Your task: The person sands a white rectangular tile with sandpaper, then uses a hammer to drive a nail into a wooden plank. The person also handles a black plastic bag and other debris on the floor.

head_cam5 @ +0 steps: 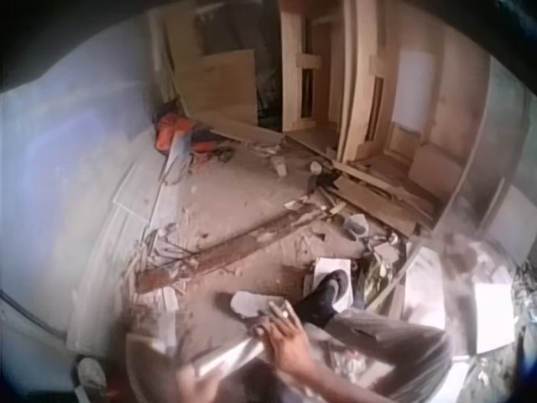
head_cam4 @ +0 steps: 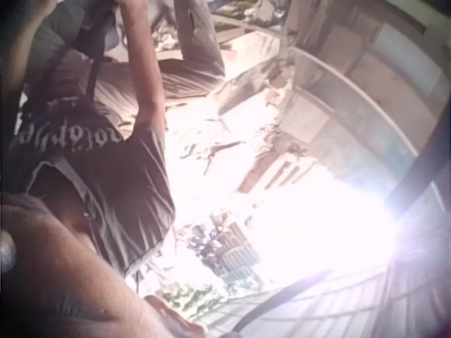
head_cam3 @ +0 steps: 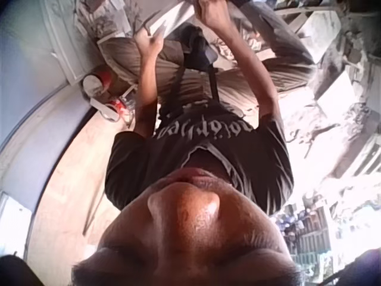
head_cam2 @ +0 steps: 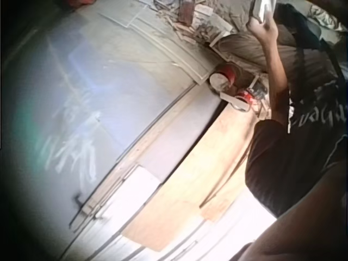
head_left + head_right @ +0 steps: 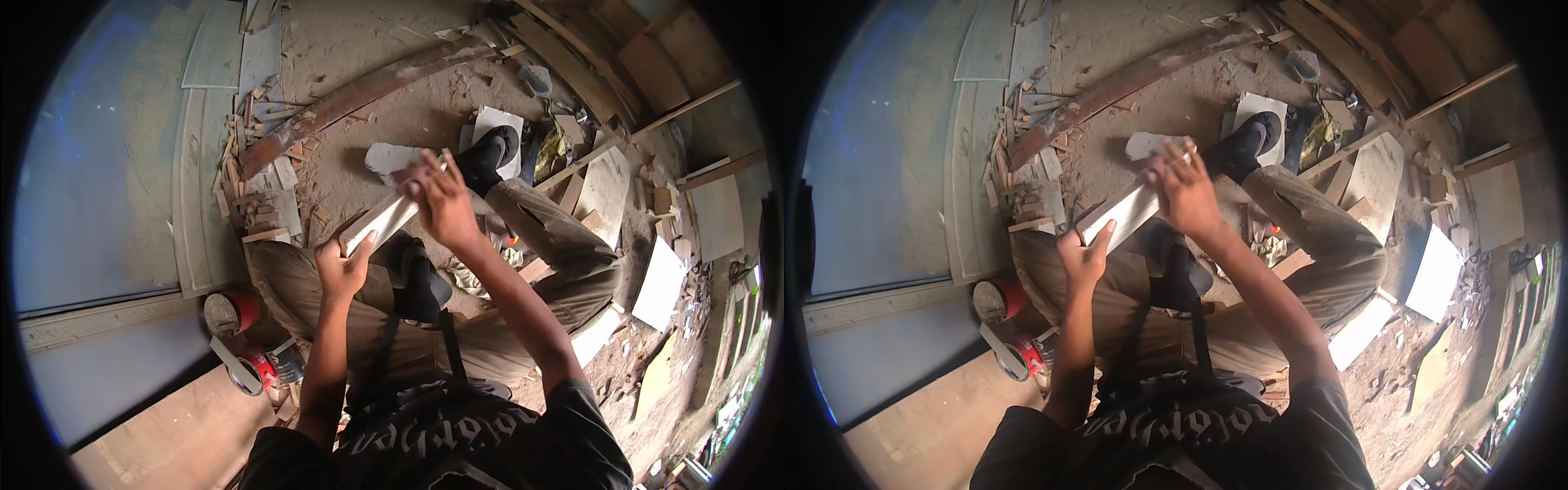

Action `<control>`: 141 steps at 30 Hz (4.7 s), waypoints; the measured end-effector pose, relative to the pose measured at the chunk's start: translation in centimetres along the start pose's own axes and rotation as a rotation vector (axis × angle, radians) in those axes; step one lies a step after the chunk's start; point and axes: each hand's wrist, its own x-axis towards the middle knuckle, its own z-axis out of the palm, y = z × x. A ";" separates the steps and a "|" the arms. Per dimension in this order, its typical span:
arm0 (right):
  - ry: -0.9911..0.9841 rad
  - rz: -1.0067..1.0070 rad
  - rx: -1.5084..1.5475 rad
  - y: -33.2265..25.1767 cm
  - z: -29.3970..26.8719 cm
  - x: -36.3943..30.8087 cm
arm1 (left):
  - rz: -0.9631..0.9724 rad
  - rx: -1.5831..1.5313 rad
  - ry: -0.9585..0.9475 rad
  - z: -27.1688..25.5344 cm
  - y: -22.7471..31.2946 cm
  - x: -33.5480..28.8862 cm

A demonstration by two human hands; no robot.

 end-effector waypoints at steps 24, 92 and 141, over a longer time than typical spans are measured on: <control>0.077 -0.103 0.290 -2.3 1.0 -1.8 | -0.115 -0.107 0.070 1.1 -0.1 -0.9; -0.065 0.339 0.112 3.3 -5.1 -1.7 | -0.148 -0.287 -0.072 2.8 -0.5 -1.0; -0.366 0.249 0.428 -1.7 -9.6 -2.7 | -0.100 -0.176 -0.409 -4.6 -4.7 5.3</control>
